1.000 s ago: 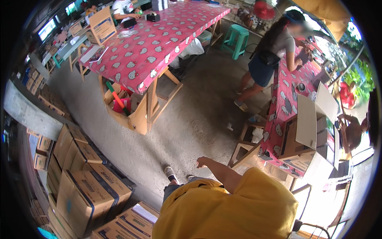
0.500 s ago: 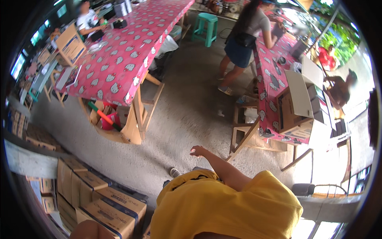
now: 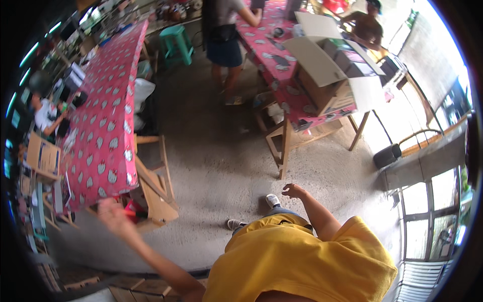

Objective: The person picks up an empty cardboard box from a stack, places it on a table, and then begins packing stacks of notebooks into the box.

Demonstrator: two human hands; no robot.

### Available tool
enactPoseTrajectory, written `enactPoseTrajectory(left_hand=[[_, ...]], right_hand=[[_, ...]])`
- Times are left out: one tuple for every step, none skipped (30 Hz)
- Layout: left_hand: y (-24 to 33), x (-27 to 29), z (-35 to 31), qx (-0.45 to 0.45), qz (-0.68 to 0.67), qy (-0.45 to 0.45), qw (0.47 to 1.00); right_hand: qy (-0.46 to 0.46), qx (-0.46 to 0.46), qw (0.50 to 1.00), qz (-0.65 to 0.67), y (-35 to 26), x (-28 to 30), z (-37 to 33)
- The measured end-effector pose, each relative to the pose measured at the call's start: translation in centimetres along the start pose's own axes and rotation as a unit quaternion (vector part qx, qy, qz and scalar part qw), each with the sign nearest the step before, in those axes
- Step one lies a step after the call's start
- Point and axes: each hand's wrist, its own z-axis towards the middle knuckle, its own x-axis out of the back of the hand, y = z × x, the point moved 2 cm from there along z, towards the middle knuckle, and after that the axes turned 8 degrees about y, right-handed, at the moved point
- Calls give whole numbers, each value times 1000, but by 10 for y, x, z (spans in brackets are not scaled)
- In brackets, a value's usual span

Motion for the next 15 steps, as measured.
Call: enactPoseTrajectory(left_hand=[[-8,-46,-44,-10,72,-179,981],[-16,-72,-99,-16,121,-341,932],[-8,-103,-151,-10,97,-482,871],[-4,-124,-206,16,75,-620,781],[1,-140,-258,47,56,-728,682],[32,-156,-294,169,2,-734,658],[52,-162,-325,134,-16,-717,684],[72,-168,-352,100,-36,-696,710],[92,-175,-372,97,-21,-682,724],[115,-179,-390,94,-6,-670,737],[155,-197,-405,78,-22,-669,738],[175,-201,-423,95,-8,-642,761],[191,-198,-437,110,10,-616,780],[216,-197,-447,115,27,-594,796],[241,-190,-454,130,29,-586,799]], right_hand=[[7,-14,1000,8,18,17,-3],[10,-28,999,20,31,34,-1],[23,-57,997,42,54,54,-7],[29,-77,995,56,73,74,-7],[12,-62,997,37,96,95,-1],[4,-58,998,24,134,116,5],[5,-73,997,17,157,134,13],[3,-86,996,6,177,152,23],[14,-126,992,3,191,169,33],[25,-169,985,2,215,187,38],[-10,-122,990,-67,289,207,70],[18,-126,986,-112,299,214,96],[9,-109,990,-92,303,225,109],[3,-76,993,-86,309,243,115],[-23,-16,994,-104,303,265,123]])
